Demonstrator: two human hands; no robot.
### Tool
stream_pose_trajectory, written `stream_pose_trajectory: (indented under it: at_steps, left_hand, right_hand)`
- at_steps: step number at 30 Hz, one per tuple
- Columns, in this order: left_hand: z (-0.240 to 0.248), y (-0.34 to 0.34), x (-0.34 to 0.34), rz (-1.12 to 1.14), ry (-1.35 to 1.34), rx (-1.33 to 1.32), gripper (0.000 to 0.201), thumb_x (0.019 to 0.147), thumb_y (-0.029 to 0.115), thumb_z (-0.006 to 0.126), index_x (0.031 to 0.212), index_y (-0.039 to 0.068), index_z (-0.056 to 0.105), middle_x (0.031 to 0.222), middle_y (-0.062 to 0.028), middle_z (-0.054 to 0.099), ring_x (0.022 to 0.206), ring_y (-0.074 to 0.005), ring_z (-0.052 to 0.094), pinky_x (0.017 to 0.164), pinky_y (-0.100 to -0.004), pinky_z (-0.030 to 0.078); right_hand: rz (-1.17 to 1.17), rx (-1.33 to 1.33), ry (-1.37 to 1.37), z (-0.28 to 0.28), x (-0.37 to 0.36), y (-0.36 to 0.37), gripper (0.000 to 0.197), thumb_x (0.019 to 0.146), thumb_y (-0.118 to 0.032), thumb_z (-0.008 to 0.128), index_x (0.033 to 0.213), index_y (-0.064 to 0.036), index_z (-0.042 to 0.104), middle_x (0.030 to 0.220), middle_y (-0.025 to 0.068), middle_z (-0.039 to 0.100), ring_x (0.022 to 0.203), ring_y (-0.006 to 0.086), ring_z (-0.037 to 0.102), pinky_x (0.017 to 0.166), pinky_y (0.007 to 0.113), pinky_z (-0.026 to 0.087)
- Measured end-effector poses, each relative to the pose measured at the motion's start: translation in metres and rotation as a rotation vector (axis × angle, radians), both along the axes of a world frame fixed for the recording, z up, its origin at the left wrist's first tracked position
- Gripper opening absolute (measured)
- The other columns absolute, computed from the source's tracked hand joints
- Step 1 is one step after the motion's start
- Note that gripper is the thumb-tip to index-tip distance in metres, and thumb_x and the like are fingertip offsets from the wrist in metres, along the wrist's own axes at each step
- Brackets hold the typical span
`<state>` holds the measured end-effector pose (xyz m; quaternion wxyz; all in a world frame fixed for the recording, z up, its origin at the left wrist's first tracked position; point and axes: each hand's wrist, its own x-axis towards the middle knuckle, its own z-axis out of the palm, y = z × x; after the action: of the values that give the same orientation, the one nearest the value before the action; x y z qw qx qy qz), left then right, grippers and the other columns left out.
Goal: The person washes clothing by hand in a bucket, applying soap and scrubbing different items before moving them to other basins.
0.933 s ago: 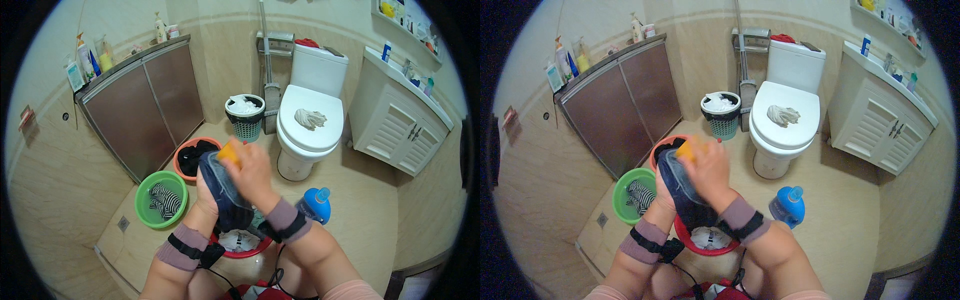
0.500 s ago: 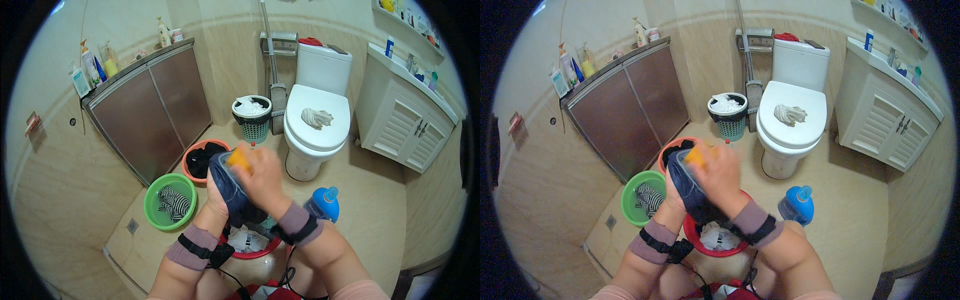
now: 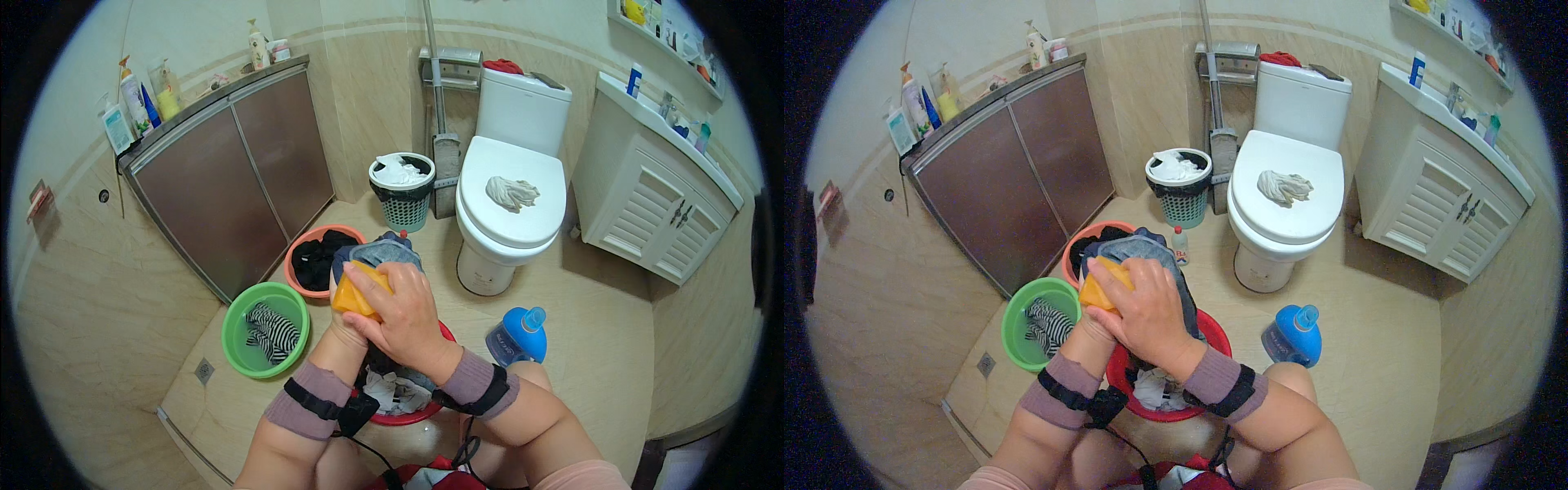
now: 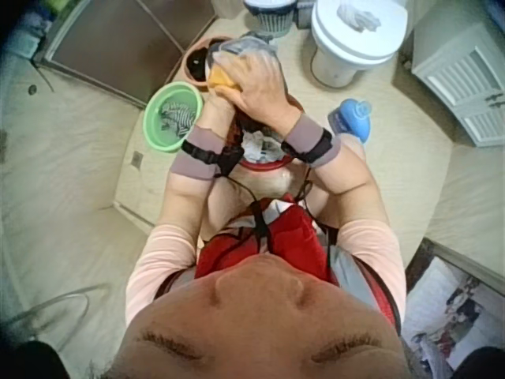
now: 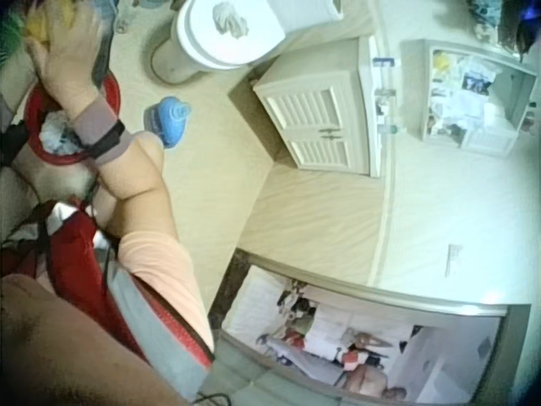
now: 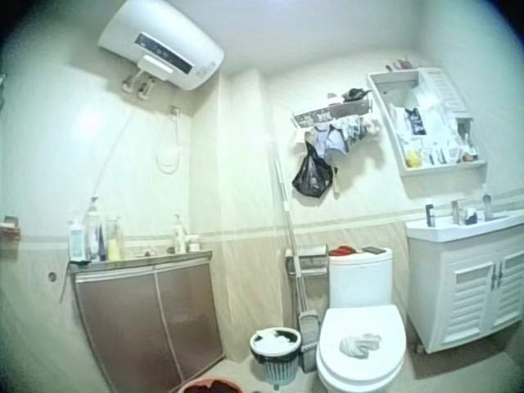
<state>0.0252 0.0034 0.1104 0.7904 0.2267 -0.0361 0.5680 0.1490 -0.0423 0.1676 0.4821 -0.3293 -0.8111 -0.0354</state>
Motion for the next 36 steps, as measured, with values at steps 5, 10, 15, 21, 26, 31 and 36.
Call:
stream_pose_trajectory:
  at_steps: [5,10,15,21,26,31,36]
  left_hand:
    - [0.036,-0.008,0.018,-0.065,-0.016,-0.14,0.056,0.096,0.045,0.032,0.126,0.002,0.052,0.126,-0.0182,0.056,0.115,-0.0334,0.055,0.102,-0.047,0.042]
    - [0.05,-0.012,0.013,0.038,0.122,-0.18,0.054,0.096,0.04,0.034,0.125,-0.002,0.052,0.125,-0.0189,0.057,0.112,-0.0338,0.057,0.101,-0.0471,0.043]
    - [0.034,-0.005,0.006,-0.056,-0.001,-0.036,0.051,0.096,0.036,0.034,0.125,-0.002,0.052,0.124,-0.019,0.057,0.113,-0.0339,0.056,0.102,-0.0468,0.042]
    - [0.042,-0.007,0.018,-0.031,0.03,-0.049,0.052,0.097,0.034,0.031,0.13,-0.003,0.047,0.129,-0.0175,0.054,0.117,-0.0328,0.053,0.104,-0.0452,0.039]
    - [0.025,-0.007,0.015,-0.098,-0.061,-0.069,0.054,0.097,0.039,0.031,0.131,0.001,0.047,0.13,-0.0159,0.053,0.118,-0.0308,0.053,0.105,-0.0441,0.039]
    - [0.024,-0.01,0.01,-0.013,0.045,-0.119,0.053,0.095,0.045,0.032,0.126,0.005,0.051,0.127,-0.0156,0.055,0.117,-0.0306,0.054,0.103,-0.0449,0.041]
    - [0.034,-0.018,0.026,-0.113,0.047,-0.136,0.055,0.096,0.045,0.031,0.128,0.004,0.05,0.127,-0.0158,0.055,0.115,-0.0308,0.055,0.102,-0.0449,0.042]
  right_hand:
    - [-0.278,-0.158,0.119,-0.018,0.041,0.063,0.051,0.081,-0.036,0.069,0.125,-0.0133,0.057,0.099,0.0166,0.056,0.091,0.0313,0.055,0.077,0.041,0.046]
    - [-0.051,-0.552,0.694,-0.023,0.079,0.092,0.045,0.092,-0.021,0.062,0.132,-0.0034,0.051,0.11,0.0112,0.061,0.098,0.0186,0.058,0.086,0.03,0.046]
    - [0.011,-0.352,0.594,-0.026,0.064,0.085,0.047,0.089,-0.029,0.065,0.128,-0.0058,0.055,0.108,0.0191,0.06,0.093,0.0247,0.062,0.079,0.033,0.049]
    - [-0.12,-0.273,0.473,-0.019,0.061,0.075,0.049,0.087,-0.036,0.064,0.127,-0.0075,0.056,0.101,0.0168,0.057,0.092,0.0308,0.057,0.082,0.039,0.045]
    - [-0.216,-0.11,0.121,-0.016,0.027,0.038,0.057,0.082,-0.037,0.068,0.131,-0.0129,0.053,0.098,0.015,0.053,0.092,0.0329,0.052,0.082,0.042,0.042]
    - [-0.09,-0.069,0.043,-0.007,0.021,0.028,0.057,0.081,-0.037,0.068,0.131,-0.0153,0.052,0.105,0.015,0.052,0.096,0.0336,0.051,0.085,0.043,0.04]
    - [-0.336,-0.253,0.138,-0.01,0.052,0.058,0.048,0.083,-0.034,0.067,0.126,-0.0147,0.058,0.1,0.0156,0.054,0.094,0.0337,0.053,0.082,0.043,0.043]
